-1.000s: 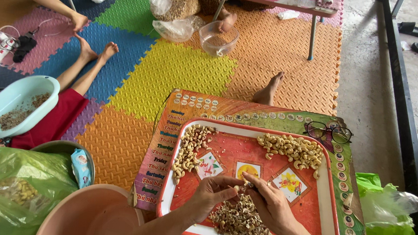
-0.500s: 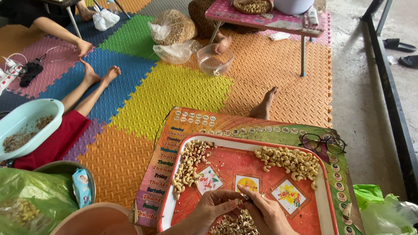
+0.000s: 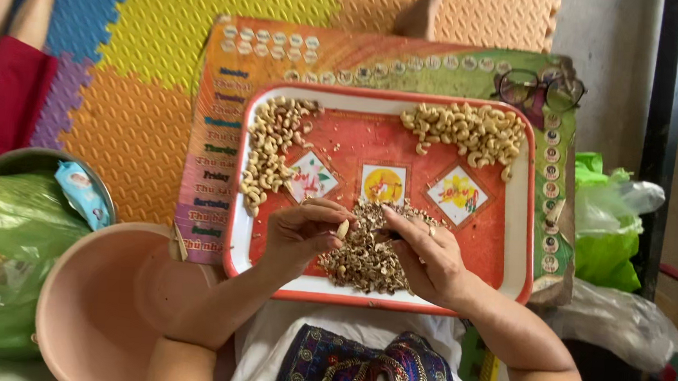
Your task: The person sits on the floor and shells cashews by hand, separating the nuts from their shells. The shelled cashews are placed on a tray, while the shells are discarded into a pile.
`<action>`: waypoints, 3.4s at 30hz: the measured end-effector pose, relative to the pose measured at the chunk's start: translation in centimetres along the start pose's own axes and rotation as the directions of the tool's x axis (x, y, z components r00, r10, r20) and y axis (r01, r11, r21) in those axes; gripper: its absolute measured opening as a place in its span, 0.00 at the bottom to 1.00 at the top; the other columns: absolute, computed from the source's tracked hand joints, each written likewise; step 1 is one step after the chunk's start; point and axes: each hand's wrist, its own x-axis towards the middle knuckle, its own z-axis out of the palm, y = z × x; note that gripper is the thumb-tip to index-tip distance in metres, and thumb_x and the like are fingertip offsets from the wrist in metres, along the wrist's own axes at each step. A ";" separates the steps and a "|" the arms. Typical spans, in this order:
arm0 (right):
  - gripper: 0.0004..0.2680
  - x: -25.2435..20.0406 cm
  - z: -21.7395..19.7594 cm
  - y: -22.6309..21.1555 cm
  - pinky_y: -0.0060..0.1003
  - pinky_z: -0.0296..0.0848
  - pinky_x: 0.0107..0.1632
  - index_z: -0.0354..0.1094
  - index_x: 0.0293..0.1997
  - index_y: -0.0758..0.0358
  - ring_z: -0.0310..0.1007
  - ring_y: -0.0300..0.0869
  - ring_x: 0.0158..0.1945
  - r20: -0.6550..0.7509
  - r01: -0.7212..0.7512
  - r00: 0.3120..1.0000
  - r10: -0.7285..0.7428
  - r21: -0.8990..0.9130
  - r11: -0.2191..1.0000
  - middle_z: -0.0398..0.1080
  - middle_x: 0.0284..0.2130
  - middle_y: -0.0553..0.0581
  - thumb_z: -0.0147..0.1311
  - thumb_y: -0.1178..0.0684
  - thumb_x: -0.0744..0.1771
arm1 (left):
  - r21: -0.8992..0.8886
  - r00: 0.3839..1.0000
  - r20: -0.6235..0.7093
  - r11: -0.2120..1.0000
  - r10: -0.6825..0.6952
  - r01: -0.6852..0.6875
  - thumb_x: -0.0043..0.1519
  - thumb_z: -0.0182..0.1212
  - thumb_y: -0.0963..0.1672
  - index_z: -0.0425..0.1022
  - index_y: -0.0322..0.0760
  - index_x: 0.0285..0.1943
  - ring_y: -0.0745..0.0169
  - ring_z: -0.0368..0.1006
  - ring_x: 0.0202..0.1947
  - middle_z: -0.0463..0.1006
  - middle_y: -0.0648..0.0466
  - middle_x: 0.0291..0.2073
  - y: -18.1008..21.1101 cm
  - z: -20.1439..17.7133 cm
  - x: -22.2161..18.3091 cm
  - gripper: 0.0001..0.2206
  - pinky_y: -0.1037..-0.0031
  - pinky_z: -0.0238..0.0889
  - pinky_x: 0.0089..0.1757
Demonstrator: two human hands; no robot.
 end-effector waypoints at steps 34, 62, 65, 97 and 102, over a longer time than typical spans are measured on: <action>0.12 -0.2 1.3 -1.8 0.36 0.74 0.23 0.74 0.56 0.67 0.71 0.47 0.23 0.097 0.124 0.990 -0.102 -0.256 0.959 0.73 0.32 0.63 0.46 0.61 0.68 | 0.142 0.984 0.168 0.986 0.059 -0.083 0.52 0.75 0.33 0.81 0.24 0.48 0.44 0.83 0.47 0.82 0.35 0.45 0.9 0.8 -0.4 0.15 0.62 0.78 0.45; 0.14 0.4 2.3 -1.7 0.37 0.73 0.23 0.74 0.54 0.73 0.71 0.49 0.20 -0.006 -0.032 0.999 0.031 -0.055 0.998 0.74 0.28 0.63 0.45 0.68 0.66 | 0.254 0.991 0.077 0.958 0.113 -0.129 0.52 0.71 0.31 0.75 0.24 0.56 0.53 0.84 0.43 0.86 0.37 0.44 0.1 1.0 -1.0 0.22 0.66 0.79 0.43; 0.13 0.1 2.3 -1.5 0.37 0.73 0.23 0.74 0.53 0.74 0.72 0.48 0.20 -0.048 -0.077 0.996 0.079 0.050 0.996 0.75 0.27 0.62 0.46 0.69 0.66 | 0.255 0.988 0.081 0.956 0.129 -0.146 0.52 0.72 0.31 0.76 0.24 0.54 0.54 0.84 0.42 0.86 0.38 0.43 0.6 1.5 -0.6 0.20 0.67 0.80 0.42; 0.14 1.1 -0.2 -1.6 0.36 0.76 0.25 0.72 0.58 0.69 0.75 0.52 0.23 0.162 -0.028 0.984 0.069 -0.243 0.970 0.75 0.33 0.60 0.48 0.65 0.66 | 0.458 0.973 0.033 0.861 0.229 -0.219 0.49 0.75 0.32 0.82 0.30 0.51 0.67 0.81 0.34 0.87 0.48 0.40 2.5 3.4 1.1 0.20 0.72 0.78 0.42; 0.16 1.5 0.1 -1.7 0.39 0.76 0.25 0.71 0.60 0.67 0.76 0.53 0.23 0.182 0.009 0.982 0.043 -0.279 0.960 0.75 0.34 0.60 0.46 0.65 0.66 | 0.457 0.978 0.001 0.869 0.209 -0.187 0.49 0.75 0.32 0.82 0.30 0.50 0.67 0.82 0.34 0.87 0.48 0.40 2.0 3.0 0.9 0.19 0.70 0.79 0.42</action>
